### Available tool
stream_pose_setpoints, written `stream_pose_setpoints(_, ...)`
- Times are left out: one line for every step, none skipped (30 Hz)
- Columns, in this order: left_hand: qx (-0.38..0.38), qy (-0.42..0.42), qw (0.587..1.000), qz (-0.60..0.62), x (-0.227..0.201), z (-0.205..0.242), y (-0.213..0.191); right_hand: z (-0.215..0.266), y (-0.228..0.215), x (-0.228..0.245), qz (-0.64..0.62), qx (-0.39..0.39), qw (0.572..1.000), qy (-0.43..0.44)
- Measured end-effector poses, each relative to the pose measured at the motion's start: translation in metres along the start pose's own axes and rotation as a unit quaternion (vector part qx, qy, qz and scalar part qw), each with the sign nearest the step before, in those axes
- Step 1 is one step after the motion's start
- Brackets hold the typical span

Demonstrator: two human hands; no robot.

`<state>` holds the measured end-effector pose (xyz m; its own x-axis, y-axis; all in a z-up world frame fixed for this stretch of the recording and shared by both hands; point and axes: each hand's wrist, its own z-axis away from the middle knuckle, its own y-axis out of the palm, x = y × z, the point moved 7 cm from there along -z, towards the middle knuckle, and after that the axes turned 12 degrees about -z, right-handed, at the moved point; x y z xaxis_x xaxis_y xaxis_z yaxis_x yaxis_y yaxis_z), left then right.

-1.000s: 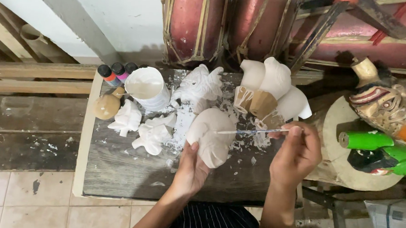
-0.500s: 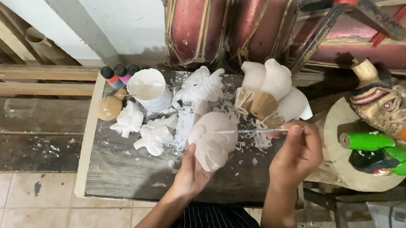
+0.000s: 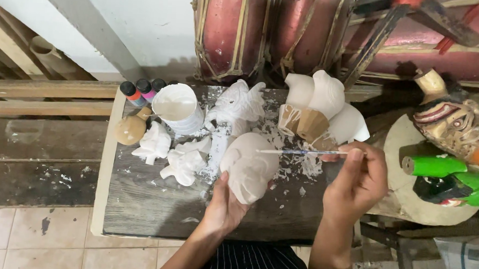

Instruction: Cleaning and refining plaster toy components by clearing holes with a thin tool and brushing away debris

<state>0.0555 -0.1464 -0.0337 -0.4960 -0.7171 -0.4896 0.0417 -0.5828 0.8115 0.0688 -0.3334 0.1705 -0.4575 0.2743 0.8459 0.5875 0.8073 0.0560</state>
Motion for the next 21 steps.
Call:
stream_pose_setpoints(0.000, 0.003, 1.000, 0.000, -0.003, -0.002, 0.004, 0.001, 0.000, -0.002, -0.002, 0.002, 1.000, -0.002)
stream_pose_setpoints(0.010, 0.022, 1.000, 0.016, -0.008, -0.001, 0.009, 0.004, 0.000, -0.003, -0.012, 0.012, 1.000, 0.004)
stream_pose_setpoints(0.019, 0.042, 0.998, 0.031, -0.014, 0.000, 0.014, 0.007, -0.001, -0.005, -0.022, 0.022, 0.999, 0.010)
stream_pose_setpoints(0.019, 0.040, 0.999, 0.031, -0.017, 0.001, 0.017, 0.006, 0.000, -0.004, -0.021, 0.021, 0.999, 0.011)
stream_pose_setpoints(0.019, 0.037, 0.998, 0.041, -0.020, 0.002, 0.020, 0.005, -0.001, -0.002, -0.014, 0.008, 1.000, 0.006)
stream_pose_setpoints(0.020, 0.036, 0.998, 0.050, -0.024, 0.002, 0.024, 0.002, -0.001, 0.000, -0.008, -0.005, 1.000, 0.000)
stream_pose_setpoints(0.021, 0.037, 0.998, 0.050, -0.026, 0.003, 0.024, 0.004, -0.002, 0.000, -0.008, -0.005, 1.000, -0.001)
stream_pose_setpoints(0.026, 0.028, 0.998, 0.047, -0.027, 0.004, 0.025, 0.006, 0.000, 0.001, -0.021, 0.019, 1.000, -0.007)
stream_pose_setpoints(0.030, 0.019, 0.998, 0.044, -0.028, 0.004, 0.027, 0.009, 0.002, 0.002, -0.033, 0.043, 0.998, -0.014)
stream_pose_setpoints(0.031, 0.015, 0.998, 0.043, -0.029, 0.004, 0.027, 0.008, 0.003, 0.000, -0.031, 0.041, 0.999, -0.013)
stream_pose_setpoints(0.004, -0.005, 0.998, 0.060, -0.028, 0.003, 0.024, 0.007, 0.003, 0.000, -0.022, 0.033, 0.999, -0.021)
stream_pose_setpoints(-0.021, -0.025, 0.997, 0.076, -0.025, 0.002, 0.021, 0.006, 0.003, -0.001, -0.014, 0.026, 0.999, -0.030)
stream_pose_setpoints(-0.020, -0.027, 0.997, 0.075, -0.025, 0.003, 0.022, 0.008, 0.001, 0.002, -0.012, 0.024, 0.999, -0.029)
stream_pose_setpoints(-0.035, -0.036, 0.996, 0.080, -0.025, 0.003, 0.021, 0.008, 0.000, 0.002, -0.013, 0.017, 1.000, -0.014)
stream_pose_setpoints(-0.049, -0.045, 0.994, 0.085, -0.025, 0.002, 0.020, 0.008, -0.001, 0.002, -0.013, 0.010, 1.000, 0.002)
stream_pose_setpoints(-0.049, -0.044, 0.994, 0.085, -0.028, 0.002, 0.020, 0.009, 0.000, -0.001, -0.014, 0.010, 1.000, 0.002)
stream_pose_setpoints(-0.036, -0.039, 0.995, 0.086, -0.030, 0.002, 0.021, 0.011, 0.000, -0.004, -0.021, 0.012, 1.000, 0.005)
stream_pose_setpoints(-0.024, -0.037, 0.995, 0.088, -0.032, 0.003, 0.023, 0.013, -0.001, -0.006, -0.026, 0.012, 1.000, 0.009)
stream_pose_setpoints(-0.023, -0.041, 0.995, 0.087, -0.034, 0.005, 0.027, 0.014, -0.002, -0.007, -0.023, 0.009, 1.000, 0.010)
stream_pose_setpoints(-0.033, -0.043, 0.994, 0.095, -0.037, 0.005, 0.029, 0.012, -0.003, -0.008, -0.028, -0.001, 1.000, 0.008)
stream_pose_setpoints(-0.043, -0.046, 0.993, 0.104, -0.040, 0.006, 0.032, 0.012, -0.003, -0.009, -0.033, -0.010, 0.999, 0.006)
